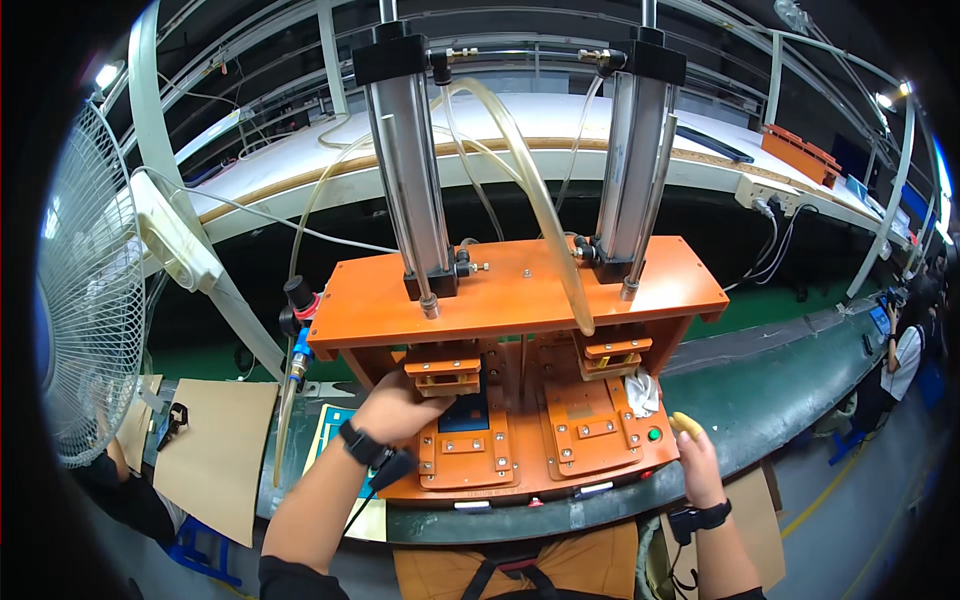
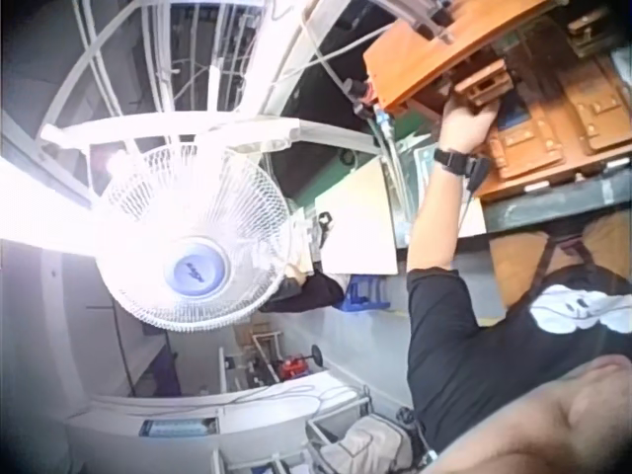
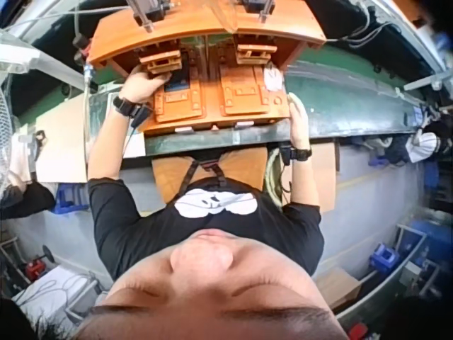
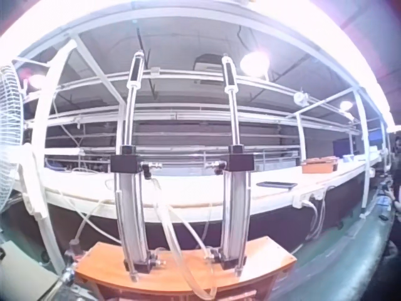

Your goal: Operating a pneumatic press machine to assemble electronic components onto a plastic casing.

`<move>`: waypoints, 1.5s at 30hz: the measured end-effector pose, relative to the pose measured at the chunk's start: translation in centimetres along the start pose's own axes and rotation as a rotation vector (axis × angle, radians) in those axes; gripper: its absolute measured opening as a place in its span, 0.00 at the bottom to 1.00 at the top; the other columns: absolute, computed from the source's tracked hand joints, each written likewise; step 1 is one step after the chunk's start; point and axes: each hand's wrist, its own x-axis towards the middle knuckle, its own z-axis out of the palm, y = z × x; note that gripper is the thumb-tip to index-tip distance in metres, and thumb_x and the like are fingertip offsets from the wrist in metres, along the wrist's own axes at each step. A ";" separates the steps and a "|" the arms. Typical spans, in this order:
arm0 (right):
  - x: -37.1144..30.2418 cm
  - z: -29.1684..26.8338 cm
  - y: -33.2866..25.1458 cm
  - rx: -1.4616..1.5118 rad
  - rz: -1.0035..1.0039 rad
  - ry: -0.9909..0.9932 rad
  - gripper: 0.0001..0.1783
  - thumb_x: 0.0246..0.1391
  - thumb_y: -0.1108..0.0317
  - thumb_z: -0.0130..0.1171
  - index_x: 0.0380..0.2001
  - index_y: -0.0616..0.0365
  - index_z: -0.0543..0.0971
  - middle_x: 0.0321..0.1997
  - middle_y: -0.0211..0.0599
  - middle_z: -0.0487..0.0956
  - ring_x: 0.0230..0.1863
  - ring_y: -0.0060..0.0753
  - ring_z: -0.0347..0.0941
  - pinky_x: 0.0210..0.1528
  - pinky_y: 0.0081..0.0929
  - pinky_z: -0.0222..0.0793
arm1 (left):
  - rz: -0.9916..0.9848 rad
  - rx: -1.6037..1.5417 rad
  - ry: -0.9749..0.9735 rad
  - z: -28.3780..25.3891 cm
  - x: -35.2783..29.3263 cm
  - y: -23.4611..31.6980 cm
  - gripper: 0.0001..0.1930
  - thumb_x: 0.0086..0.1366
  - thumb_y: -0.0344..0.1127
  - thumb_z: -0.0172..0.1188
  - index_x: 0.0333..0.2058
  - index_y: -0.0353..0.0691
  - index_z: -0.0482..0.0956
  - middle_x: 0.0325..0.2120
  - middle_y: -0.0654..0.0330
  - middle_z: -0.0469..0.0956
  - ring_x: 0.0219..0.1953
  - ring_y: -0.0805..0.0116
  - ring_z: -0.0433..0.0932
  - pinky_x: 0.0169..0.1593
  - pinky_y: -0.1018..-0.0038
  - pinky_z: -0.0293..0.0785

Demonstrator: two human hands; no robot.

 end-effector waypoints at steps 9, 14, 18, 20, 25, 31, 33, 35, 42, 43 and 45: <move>0.6 3.1 2.9 0.097 -0.215 0.117 0.26 0.66 0.68 0.48 0.64 0.66 0.62 0.58 0.38 0.72 0.57 0.25 0.68 0.61 0.25 0.62 | 0.131 -0.014 0.634 4.4 -11.0 -6.0 0.18 0.60 0.25 0.59 0.50 0.33 0.74 0.54 0.48 0.72 0.58 0.53 0.70 0.61 0.64 0.63; 0.9 3.9 4.1 0.151 -0.153 0.101 0.26 0.65 0.66 0.50 0.63 0.65 0.64 0.53 0.35 0.74 0.52 0.21 0.70 0.57 0.21 0.64 | -0.092 -0.053 0.841 10.1 -14.5 -7.9 0.22 0.69 0.31 0.47 0.60 0.30 0.62 0.59 0.48 0.65 0.61 0.58 0.66 0.64 0.65 0.62; 0.4 3.7 3.7 0.158 -0.162 0.120 0.24 0.65 0.67 0.47 0.62 0.66 0.65 0.55 0.37 0.74 0.54 0.23 0.70 0.59 0.21 0.63 | -0.055 -0.353 1.001 11.1 -11.6 -5.6 0.21 0.68 0.34 0.52 0.56 0.29 0.69 0.56 0.47 0.70 0.60 0.51 0.65 0.66 0.61 0.55; 0.1 3.3 3.9 0.171 -0.187 0.113 0.24 0.65 0.67 0.47 0.61 0.66 0.65 0.56 0.38 0.74 0.55 0.24 0.70 0.59 0.22 0.63 | -0.060 -0.336 0.995 11.3 -11.5 -6.2 0.19 0.72 0.33 0.47 0.56 0.27 0.67 0.57 0.45 0.69 0.60 0.52 0.65 0.65 0.64 0.56; 0.2 3.9 4.1 0.222 -0.227 0.116 0.24 0.65 0.67 0.46 0.61 0.68 0.65 0.56 0.39 0.74 0.55 0.25 0.70 0.60 0.23 0.63 | 0.073 -0.527 1.030 11.5 -11.2 -6.5 0.21 0.71 0.33 0.45 0.58 0.25 0.65 0.58 0.45 0.67 0.59 0.54 0.66 0.64 0.63 0.60; 0.7 3.8 4.7 0.245 -0.262 0.130 0.24 0.65 0.67 0.45 0.61 0.69 0.65 0.56 0.40 0.74 0.55 0.25 0.70 0.59 0.24 0.64 | 0.086 -0.427 0.990 11.5 -11.2 -7.2 0.20 0.72 0.33 0.44 0.57 0.24 0.66 0.57 0.43 0.68 0.59 0.53 0.67 0.63 0.61 0.62; 0.8 3.9 4.9 0.238 -0.284 0.136 0.24 0.65 0.67 0.45 0.61 0.69 0.65 0.56 0.40 0.74 0.55 0.25 0.70 0.59 0.24 0.64 | 0.110 -0.415 0.982 11.5 -11.2 -7.3 0.22 0.72 0.35 0.44 0.57 0.24 0.66 0.58 0.42 0.68 0.59 0.51 0.67 0.63 0.60 0.61; 0.9 4.0 5.2 0.224 -0.315 0.143 0.24 0.65 0.67 0.45 0.60 0.69 0.65 0.55 0.39 0.75 0.54 0.24 0.71 0.58 0.23 0.65 | 0.128 -0.441 0.971 11.4 -11.1 -6.8 0.22 0.72 0.36 0.43 0.57 0.24 0.66 0.58 0.42 0.67 0.59 0.51 0.67 0.63 0.60 0.61; 0.8 4.2 5.3 0.197 -0.338 0.185 0.24 0.64 0.68 0.43 0.60 0.70 0.65 0.53 0.40 0.75 0.52 0.24 0.71 0.56 0.22 0.66 | 0.152 -0.460 0.949 11.5 -11.0 -6.2 0.26 0.73 0.41 0.40 0.58 0.23 0.64 0.59 0.39 0.66 0.60 0.46 0.66 0.64 0.57 0.61; 0.8 4.1 5.3 0.183 -0.348 0.185 0.24 0.64 0.68 0.43 0.60 0.70 0.65 0.53 0.40 0.75 0.52 0.24 0.71 0.56 0.22 0.66 | 0.152 -0.462 0.947 11.6 -10.8 -6.3 0.26 0.73 0.41 0.40 0.58 0.23 0.64 0.59 0.39 0.66 0.60 0.46 0.66 0.64 0.57 0.61; 0.8 4.1 5.5 0.168 -0.354 0.187 0.24 0.65 0.67 0.43 0.60 0.70 0.66 0.53 0.40 0.75 0.52 0.24 0.71 0.56 0.22 0.66 | 0.157 -0.423 0.964 11.6 -10.8 -6.7 0.27 0.72 0.43 0.39 0.58 0.23 0.64 0.59 0.37 0.65 0.61 0.44 0.65 0.64 0.55 0.61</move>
